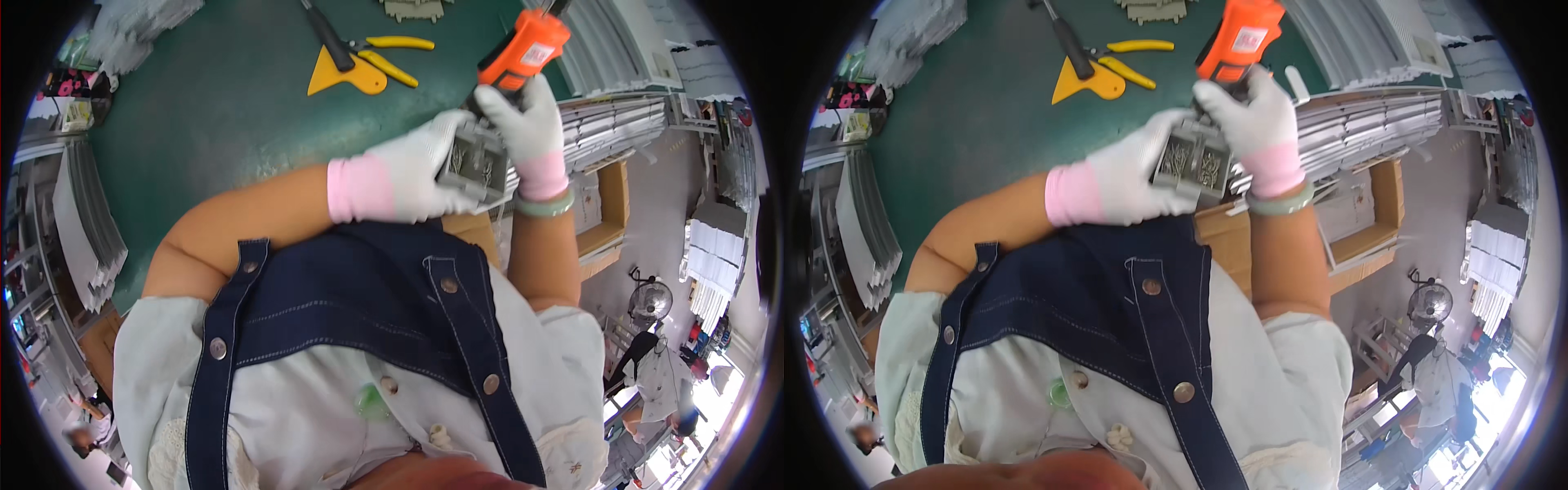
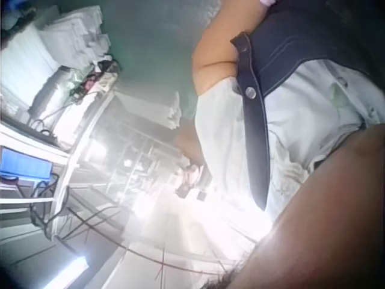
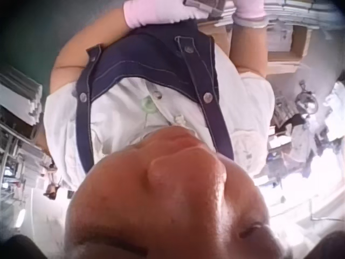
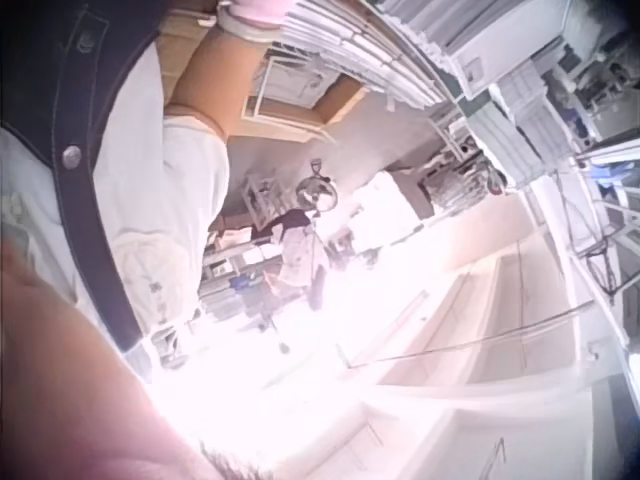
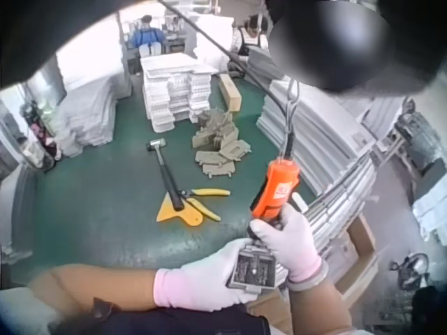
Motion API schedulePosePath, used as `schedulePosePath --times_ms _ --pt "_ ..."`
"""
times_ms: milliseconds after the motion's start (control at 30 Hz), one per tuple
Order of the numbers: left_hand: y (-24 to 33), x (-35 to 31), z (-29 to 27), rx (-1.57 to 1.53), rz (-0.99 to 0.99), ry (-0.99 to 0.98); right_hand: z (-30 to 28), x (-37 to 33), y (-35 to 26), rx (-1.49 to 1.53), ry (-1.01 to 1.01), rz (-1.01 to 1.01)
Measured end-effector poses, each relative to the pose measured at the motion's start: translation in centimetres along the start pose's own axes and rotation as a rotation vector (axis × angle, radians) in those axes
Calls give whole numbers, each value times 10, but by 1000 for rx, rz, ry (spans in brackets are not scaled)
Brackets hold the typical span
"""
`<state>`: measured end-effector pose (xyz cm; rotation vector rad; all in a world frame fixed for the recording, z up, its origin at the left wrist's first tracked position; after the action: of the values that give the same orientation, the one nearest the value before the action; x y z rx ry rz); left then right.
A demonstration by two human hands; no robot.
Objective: The person uses a power drill to fasten screws into a small metal electrical box. They repeatedly position the box, align the drill, and drive screws into the interior while wearing white gloves. The task involves precise manipulation of the tool and the component on a green workbench.
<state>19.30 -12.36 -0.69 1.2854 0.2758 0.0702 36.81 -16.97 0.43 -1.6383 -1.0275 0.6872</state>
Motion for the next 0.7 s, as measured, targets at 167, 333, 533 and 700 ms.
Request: schedulePosePath --times_ms 167,333,533,700 --pt "3 -12 0 499 214 80 -1 -12 -18 -25 54 -53" --pt "-12 -2 -4 355 225 12 -6 2 13 -247 0 -97" --pt "-2 -11 1 325 130 42 -2 -11 -14 -79 37 -42" --pt "-7 -11 0 261 149 35 -1 -9 -10 -101 -1 -26"
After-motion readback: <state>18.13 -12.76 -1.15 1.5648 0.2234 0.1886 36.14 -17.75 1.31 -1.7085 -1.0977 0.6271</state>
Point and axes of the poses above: each hand's wrist, its own x-axis towards the middle knuckle, its own z-axis out of the palm, y = z × x, the point moved 3 cm from there along x, towards the middle knuckle, and after that the axes turned 2 degrees about -z, right-handed, at the moved point
